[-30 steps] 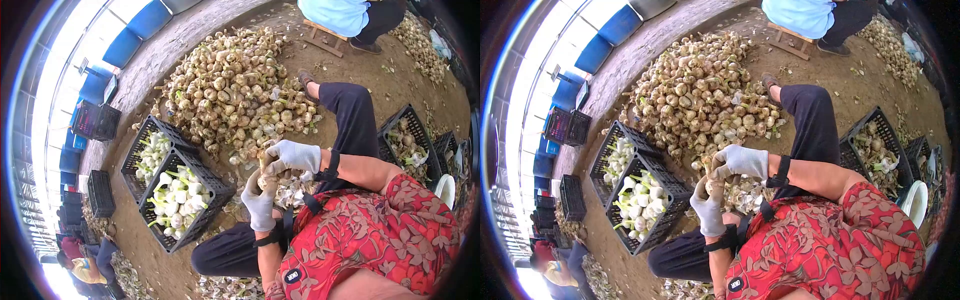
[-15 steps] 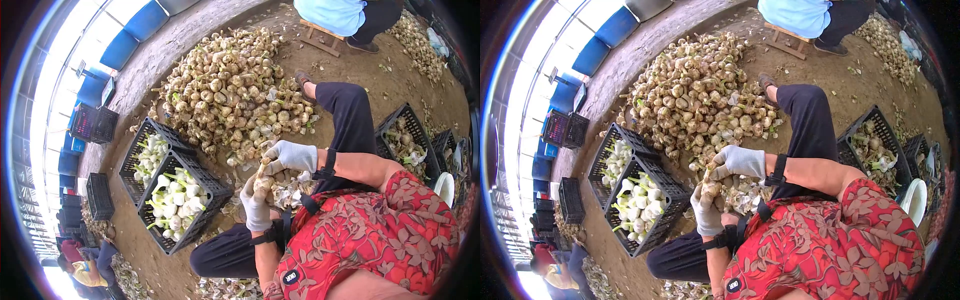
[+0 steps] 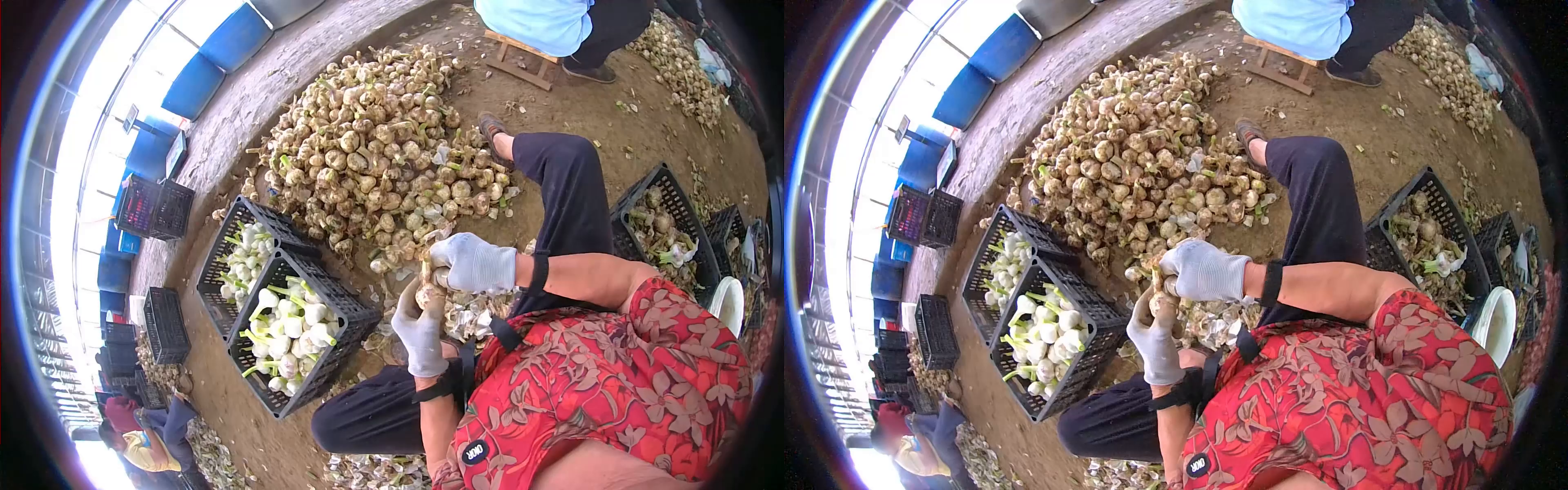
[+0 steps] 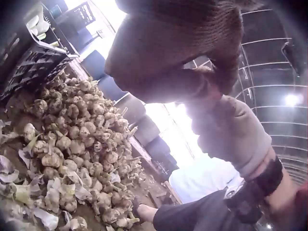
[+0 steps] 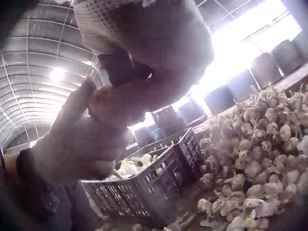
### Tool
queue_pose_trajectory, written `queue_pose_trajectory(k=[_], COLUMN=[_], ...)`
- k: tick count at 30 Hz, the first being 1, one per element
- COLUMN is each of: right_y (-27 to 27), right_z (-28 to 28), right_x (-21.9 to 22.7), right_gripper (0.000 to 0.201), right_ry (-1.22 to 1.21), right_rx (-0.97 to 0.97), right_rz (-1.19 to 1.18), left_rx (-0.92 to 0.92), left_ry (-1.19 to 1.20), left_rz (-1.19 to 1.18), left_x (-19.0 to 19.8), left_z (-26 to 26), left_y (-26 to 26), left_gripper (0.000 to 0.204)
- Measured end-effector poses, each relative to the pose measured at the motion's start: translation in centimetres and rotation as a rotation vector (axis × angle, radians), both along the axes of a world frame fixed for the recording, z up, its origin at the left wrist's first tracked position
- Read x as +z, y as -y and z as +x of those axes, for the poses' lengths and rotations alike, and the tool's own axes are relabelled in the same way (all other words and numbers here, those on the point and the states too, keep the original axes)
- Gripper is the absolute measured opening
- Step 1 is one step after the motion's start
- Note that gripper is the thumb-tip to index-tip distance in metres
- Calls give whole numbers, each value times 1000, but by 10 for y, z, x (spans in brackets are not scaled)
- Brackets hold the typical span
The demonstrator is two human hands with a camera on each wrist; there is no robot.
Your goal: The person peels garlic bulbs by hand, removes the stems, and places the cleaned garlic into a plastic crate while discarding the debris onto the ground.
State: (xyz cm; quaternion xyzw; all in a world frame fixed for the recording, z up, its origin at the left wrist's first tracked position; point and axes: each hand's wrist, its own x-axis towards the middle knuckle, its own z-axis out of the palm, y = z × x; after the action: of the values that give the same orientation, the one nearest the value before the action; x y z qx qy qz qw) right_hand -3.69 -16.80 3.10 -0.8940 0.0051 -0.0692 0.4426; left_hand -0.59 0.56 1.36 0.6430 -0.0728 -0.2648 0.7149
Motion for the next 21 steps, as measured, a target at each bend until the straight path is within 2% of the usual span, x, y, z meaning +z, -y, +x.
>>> queue_pose_trajectory(k=[2, 5, 6, 9, 10, 12, 15, 16, 17, 18, 21], right_y=[-8, -20, -22, -22, -21, -22, -22, -23, -25, -27, -26], right_z=[3, 2, 0, 2, 3, 3, 2, 2, 1, -1, 0], right_x=[-10, -20, -22, -28, -31, -35, -26, -28, -30, -31, -38], right_gripper=[18, 18, 18, 17, 17, 17, 18, 17, 17, 17, 17], right_ry=[58, 133, 135, 46, 15, -21, 103, 158, 157, 156, 47], right_rx=[-75, -144, -154, -254, -306, -368, -256, -161, -163, -166, -234], right_rz=[-6, 58, 67, 76, 89, 125, 26, 82, 69, 53, 73], left_rx=[4, 57, 70, 201, 87, 387, 423, 303, 176, 203, 300], left_ry=[-16, -806, -885, -502, -368, 202, 114, -128, -370, -392, -94], left_rz=[10, -484, -475, -294, -415, -144, -76, -194, -310, -250, -321], left_x=[5, -7, -9, -19, -23, -20, -23, -24, -27, -23, -8], left_z=[0, 7, 10, 8, 6, -9, -7, 0, 5, 9, -8], left_y=[6, 9, 10, 20, 19, 46, 38, 20, 9, 12, 30], left_gripper=[39, 50, 55, 55, 54, 51, 51, 52, 54, 58, 56])
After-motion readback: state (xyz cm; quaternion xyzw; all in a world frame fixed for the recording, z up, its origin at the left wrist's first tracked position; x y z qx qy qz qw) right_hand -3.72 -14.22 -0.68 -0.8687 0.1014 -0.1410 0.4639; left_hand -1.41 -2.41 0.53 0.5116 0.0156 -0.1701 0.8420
